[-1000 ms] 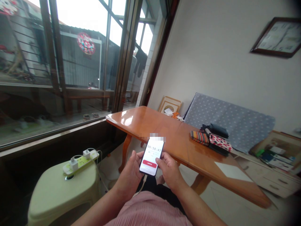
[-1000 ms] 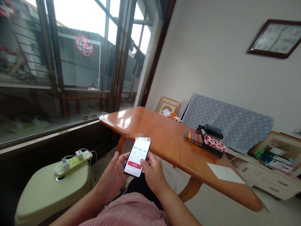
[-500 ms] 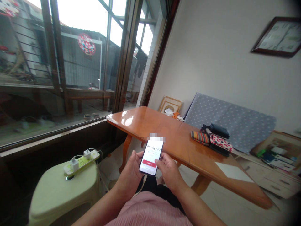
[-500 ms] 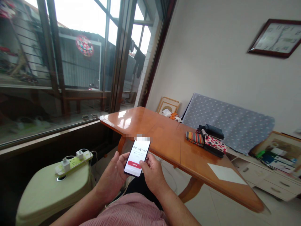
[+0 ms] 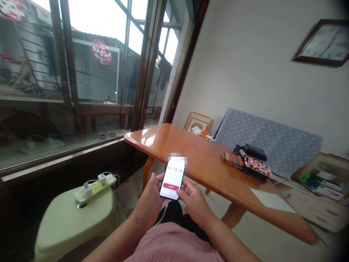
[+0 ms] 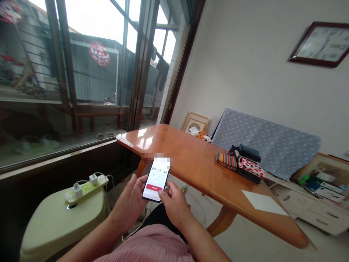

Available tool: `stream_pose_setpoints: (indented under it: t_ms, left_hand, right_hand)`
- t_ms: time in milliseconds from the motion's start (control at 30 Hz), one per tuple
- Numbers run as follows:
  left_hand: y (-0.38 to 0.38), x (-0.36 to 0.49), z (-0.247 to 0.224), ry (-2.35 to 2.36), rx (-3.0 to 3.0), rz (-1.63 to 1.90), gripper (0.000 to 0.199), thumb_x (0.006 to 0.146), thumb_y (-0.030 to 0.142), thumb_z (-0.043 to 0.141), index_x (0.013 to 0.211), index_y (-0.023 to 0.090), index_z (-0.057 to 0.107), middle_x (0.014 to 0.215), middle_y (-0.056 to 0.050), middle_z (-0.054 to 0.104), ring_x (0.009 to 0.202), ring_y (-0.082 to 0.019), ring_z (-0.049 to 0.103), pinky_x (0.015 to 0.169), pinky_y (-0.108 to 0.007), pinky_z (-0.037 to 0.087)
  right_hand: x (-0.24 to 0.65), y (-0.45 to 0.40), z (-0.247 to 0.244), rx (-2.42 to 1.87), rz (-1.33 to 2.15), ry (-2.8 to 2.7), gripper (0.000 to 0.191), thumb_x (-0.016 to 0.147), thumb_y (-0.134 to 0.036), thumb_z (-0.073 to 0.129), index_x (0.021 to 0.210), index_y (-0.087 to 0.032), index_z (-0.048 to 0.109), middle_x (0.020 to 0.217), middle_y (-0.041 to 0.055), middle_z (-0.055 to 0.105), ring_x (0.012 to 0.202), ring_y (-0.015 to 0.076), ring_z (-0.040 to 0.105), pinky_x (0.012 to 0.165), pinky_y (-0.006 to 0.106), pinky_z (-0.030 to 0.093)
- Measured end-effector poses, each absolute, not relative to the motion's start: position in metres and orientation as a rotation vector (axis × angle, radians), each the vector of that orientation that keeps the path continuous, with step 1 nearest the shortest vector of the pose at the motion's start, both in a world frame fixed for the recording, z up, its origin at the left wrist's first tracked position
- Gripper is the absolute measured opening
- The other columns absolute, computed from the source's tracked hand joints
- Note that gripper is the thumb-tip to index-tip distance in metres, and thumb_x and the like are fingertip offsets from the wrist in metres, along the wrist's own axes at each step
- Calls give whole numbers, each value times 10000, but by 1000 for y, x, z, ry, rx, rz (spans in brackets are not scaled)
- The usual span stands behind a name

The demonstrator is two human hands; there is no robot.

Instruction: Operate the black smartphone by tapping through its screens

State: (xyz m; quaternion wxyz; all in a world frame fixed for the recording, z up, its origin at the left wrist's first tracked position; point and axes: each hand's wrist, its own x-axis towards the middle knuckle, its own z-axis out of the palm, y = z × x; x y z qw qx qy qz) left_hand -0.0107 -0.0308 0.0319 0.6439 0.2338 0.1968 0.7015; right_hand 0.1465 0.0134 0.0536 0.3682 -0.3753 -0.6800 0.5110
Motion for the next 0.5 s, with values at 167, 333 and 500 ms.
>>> stream_pose_setpoints:
  t_ms: [167,333,500]
  left_hand:
    - [-30,-15,35,477,536,1650,528,978,572,519,1274,144,607,1195,-125,708,1100,-289,659,936,-404,482]
    - [-30,-20,38,463,518,1665,552,964,570,550,1325,155,590,1184,-121,713,1096,-292,663,944,-409,480]
    - [-32,-22,39,424,519,1665,540,962,562,558,1331,170,598,1189,-113,717,1104,-289,662,952,-401,478]
  right_hand:
    - [146,15,45,-991,1263,-1851,379,892,-360,642,1221,-173,651,880,41,743,818,204,677,837,373,525]
    - [141,18,41,-953,1275,-1903,377,879,-353,659,1222,-197,651,926,42,747,876,213,689,859,377,535]
    - [128,20,51,-862,1363,-1804,377,871,-364,676,1209,-203,634,1052,75,758,942,239,716,888,404,553]
